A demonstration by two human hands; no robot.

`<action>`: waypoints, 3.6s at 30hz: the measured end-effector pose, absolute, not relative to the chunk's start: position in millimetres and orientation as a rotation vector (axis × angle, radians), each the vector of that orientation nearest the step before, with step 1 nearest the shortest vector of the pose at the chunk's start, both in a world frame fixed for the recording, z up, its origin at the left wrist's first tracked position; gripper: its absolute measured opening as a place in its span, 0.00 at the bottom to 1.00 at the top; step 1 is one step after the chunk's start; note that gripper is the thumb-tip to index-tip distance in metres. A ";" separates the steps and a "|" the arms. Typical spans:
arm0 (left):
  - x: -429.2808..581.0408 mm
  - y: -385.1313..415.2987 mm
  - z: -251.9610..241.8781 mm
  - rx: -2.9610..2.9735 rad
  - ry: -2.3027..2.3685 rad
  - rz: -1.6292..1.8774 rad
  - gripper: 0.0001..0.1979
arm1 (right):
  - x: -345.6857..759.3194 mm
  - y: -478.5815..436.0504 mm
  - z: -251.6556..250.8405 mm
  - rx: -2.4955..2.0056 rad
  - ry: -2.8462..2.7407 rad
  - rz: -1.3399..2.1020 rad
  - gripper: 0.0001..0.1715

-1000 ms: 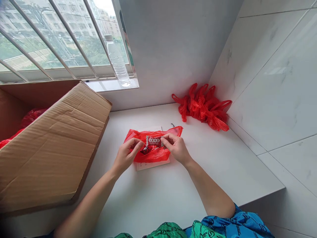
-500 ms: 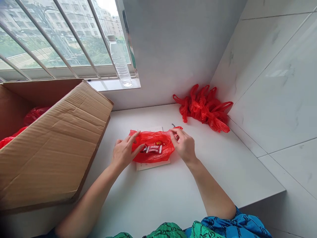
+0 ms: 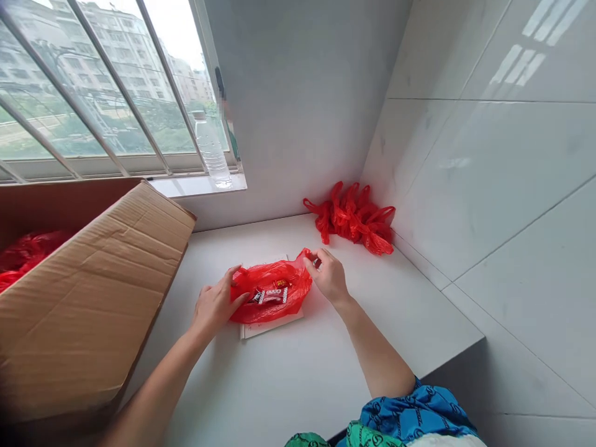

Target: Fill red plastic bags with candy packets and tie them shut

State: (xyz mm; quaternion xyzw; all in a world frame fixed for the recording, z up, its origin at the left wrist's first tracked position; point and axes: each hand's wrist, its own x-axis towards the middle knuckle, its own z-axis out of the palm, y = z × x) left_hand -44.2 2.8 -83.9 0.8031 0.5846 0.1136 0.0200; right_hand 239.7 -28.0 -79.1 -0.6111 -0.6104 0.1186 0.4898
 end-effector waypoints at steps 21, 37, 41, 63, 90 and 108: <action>-54.0 -35.7 31.6 2.407 1.864 0.162 0.19 | 251.3 -54.5 33.3 -1.492 -2.085 0.677 0.08; -58.6 -44.1 54.7 1.997 1.547 1.920 0.12 | 228.4 -22.0 28.1 -0.869 -1.203 0.653 0.11; -48.3 -43.8 52.1 1.711 1.214 2.001 0.09 | 212.9 -17.8 25.8 -0.916 -1.225 0.687 0.16; 1.6 -37.4 1.8 1.808 1.042 0.875 0.13 | 168.3 -22.3 4.1 -0.800 -1.319 1.257 0.15; -7.9 -21.7 -1.4 1.105 0.811 0.851 0.13 | 201.6 -36.7 15.0 -1.023 -2.138 0.436 0.06; -35.9 14.6 -28.9 1.486 1.158 1.342 0.12 | 255.4 -52.0 13.6 -0.988 -2.041 0.802 0.14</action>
